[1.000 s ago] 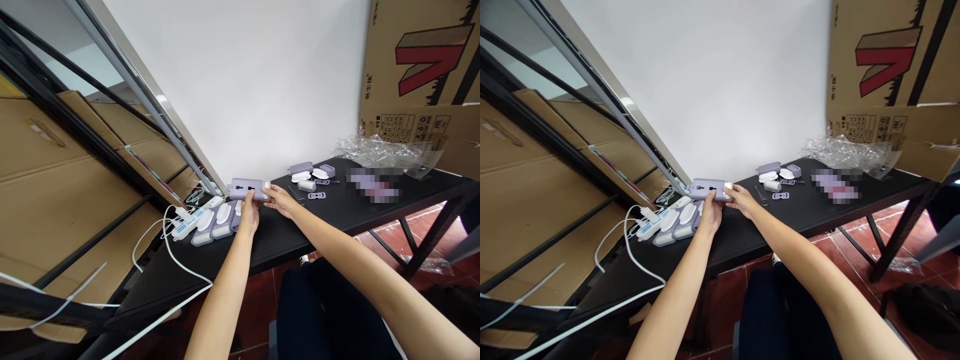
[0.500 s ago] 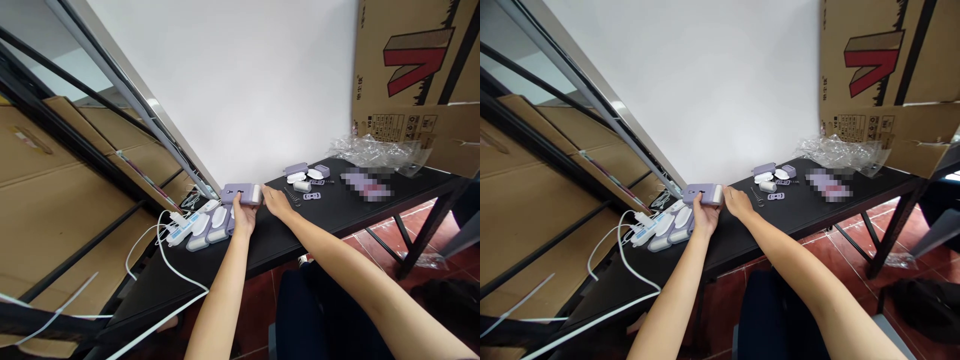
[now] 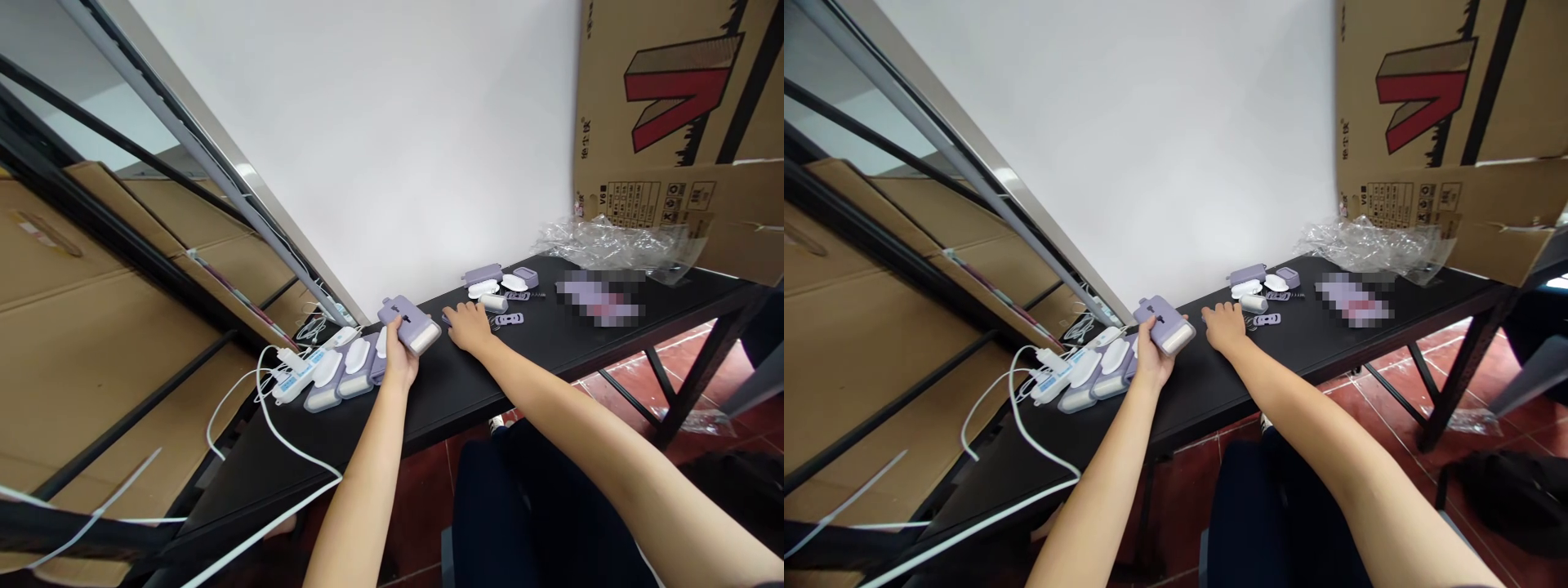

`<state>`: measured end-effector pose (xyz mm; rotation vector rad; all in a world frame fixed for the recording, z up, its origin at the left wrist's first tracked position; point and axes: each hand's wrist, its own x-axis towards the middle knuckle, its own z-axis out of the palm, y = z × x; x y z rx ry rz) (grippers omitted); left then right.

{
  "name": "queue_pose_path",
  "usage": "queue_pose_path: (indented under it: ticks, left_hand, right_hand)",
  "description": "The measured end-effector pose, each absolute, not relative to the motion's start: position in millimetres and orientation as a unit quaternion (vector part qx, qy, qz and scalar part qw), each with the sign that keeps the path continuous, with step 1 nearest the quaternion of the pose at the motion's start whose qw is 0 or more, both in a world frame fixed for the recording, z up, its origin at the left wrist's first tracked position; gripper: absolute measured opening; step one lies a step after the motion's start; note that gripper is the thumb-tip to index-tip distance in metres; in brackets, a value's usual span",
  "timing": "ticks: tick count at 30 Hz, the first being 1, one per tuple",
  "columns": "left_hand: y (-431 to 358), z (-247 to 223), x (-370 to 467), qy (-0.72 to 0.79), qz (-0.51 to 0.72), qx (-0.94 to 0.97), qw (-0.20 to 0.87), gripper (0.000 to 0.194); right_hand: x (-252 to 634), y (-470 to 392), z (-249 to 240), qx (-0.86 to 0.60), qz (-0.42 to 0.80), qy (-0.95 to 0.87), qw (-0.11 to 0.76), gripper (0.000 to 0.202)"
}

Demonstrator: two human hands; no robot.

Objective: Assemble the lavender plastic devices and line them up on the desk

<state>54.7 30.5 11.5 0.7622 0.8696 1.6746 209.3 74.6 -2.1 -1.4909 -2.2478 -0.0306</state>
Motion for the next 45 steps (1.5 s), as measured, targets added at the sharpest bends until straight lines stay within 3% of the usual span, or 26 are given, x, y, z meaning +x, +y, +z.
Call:
queue_pose_path:
  ticks: [6,10,15,31,45]
  left_hand:
    - [34.1,6.4,57.7,0.375,0.683,0.306,0.547,0.043]
    - [33.9,7.6,54.8,0.378,0.663,0.291,0.576,0.057]
    - [33.1,9.1,52.6,0.369,0.655,0.289,0.592,0.064]
    - [38.7,1.7,53.7,0.411,0.655,0.262,0.577,0.069]
    - [31.4,9.1,59.9,0.435,0.639,0.289,0.565,0.075]
  right_hand:
    - [209.9,74.9,1.9,-0.574,-0.009,-0.782,0.241,0.035]
    - [212.3,79.7,2.5,-0.582,-0.011,-0.767,0.269,0.032]
    - [216.5,83.9,0.5,-0.586,0.004,-0.775,0.238,0.031]
    - [252.2,127.5,15.9,-0.692,0.003,-0.649,0.316,0.042]
    - [313.0,148.6,20.7,-0.792,0.064,-0.559,0.235,0.041]
